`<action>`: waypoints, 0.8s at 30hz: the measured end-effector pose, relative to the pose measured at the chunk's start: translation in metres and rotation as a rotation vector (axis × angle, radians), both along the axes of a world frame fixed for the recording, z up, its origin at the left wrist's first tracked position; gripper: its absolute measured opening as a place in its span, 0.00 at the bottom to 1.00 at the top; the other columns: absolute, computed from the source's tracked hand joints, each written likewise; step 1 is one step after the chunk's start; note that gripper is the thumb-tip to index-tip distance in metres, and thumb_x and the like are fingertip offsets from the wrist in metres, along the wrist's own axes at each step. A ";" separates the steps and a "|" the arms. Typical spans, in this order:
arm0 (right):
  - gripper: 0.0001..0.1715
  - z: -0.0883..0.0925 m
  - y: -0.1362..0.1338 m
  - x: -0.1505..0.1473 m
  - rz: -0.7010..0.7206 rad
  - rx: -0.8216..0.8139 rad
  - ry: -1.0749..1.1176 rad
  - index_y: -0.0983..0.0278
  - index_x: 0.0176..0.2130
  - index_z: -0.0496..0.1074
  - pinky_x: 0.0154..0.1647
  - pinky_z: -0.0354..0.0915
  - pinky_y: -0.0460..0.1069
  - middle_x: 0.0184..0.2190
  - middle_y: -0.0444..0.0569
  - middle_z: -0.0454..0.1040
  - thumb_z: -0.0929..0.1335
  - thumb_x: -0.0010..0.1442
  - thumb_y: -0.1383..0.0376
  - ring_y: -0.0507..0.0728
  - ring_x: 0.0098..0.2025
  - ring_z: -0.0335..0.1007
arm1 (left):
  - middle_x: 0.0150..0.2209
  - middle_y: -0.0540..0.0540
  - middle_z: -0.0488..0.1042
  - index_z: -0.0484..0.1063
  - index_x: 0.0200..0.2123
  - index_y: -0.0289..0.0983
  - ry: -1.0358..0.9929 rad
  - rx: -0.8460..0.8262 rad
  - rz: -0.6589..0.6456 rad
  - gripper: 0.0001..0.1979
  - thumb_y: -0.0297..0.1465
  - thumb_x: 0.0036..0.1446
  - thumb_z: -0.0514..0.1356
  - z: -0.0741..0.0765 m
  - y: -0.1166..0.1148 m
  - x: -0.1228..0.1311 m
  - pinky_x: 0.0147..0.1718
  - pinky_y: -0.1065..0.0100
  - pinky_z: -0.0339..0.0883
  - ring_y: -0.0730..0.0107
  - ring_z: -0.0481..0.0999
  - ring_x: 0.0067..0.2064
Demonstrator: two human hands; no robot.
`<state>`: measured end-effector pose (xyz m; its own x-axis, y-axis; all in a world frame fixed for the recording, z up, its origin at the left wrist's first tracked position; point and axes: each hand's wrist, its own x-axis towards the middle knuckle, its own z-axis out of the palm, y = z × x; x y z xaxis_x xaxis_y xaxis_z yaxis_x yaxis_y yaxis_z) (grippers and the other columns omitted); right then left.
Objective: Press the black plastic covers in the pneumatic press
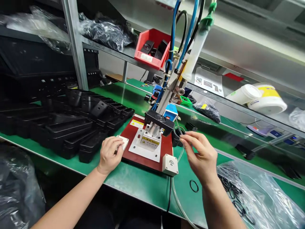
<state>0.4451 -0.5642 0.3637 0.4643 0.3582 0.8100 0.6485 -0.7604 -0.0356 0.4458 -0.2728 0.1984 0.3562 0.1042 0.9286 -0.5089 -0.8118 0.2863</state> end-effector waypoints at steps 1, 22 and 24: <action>0.08 0.007 0.018 0.007 0.036 -0.018 -0.007 0.60 0.41 0.76 0.43 0.68 0.50 0.41 0.49 0.75 0.66 0.65 0.64 0.56 0.42 0.72 | 0.36 0.42 0.75 0.70 0.37 0.36 0.007 -0.006 -0.006 0.08 0.20 0.56 0.57 -0.001 0.001 0.001 0.43 0.57 0.67 0.59 0.73 0.41; 0.23 -0.002 0.056 0.035 -0.001 -0.162 0.029 0.66 0.57 0.65 0.54 0.61 0.60 0.55 0.56 0.71 0.63 0.68 0.57 0.64 0.60 0.62 | 0.33 0.44 0.73 0.69 0.36 0.36 0.077 -0.061 -0.096 0.06 0.22 0.60 0.54 -0.001 0.007 0.003 0.41 0.59 0.66 0.63 0.71 0.40; 0.18 -0.017 0.042 0.020 0.005 -0.046 -0.047 0.65 0.55 0.67 0.55 0.60 0.58 0.53 0.55 0.72 0.64 0.67 0.61 0.62 0.58 0.64 | 0.33 0.45 0.74 0.69 0.36 0.36 0.068 -0.063 -0.092 0.06 0.22 0.60 0.54 0.000 0.007 0.001 0.41 0.59 0.66 0.63 0.72 0.39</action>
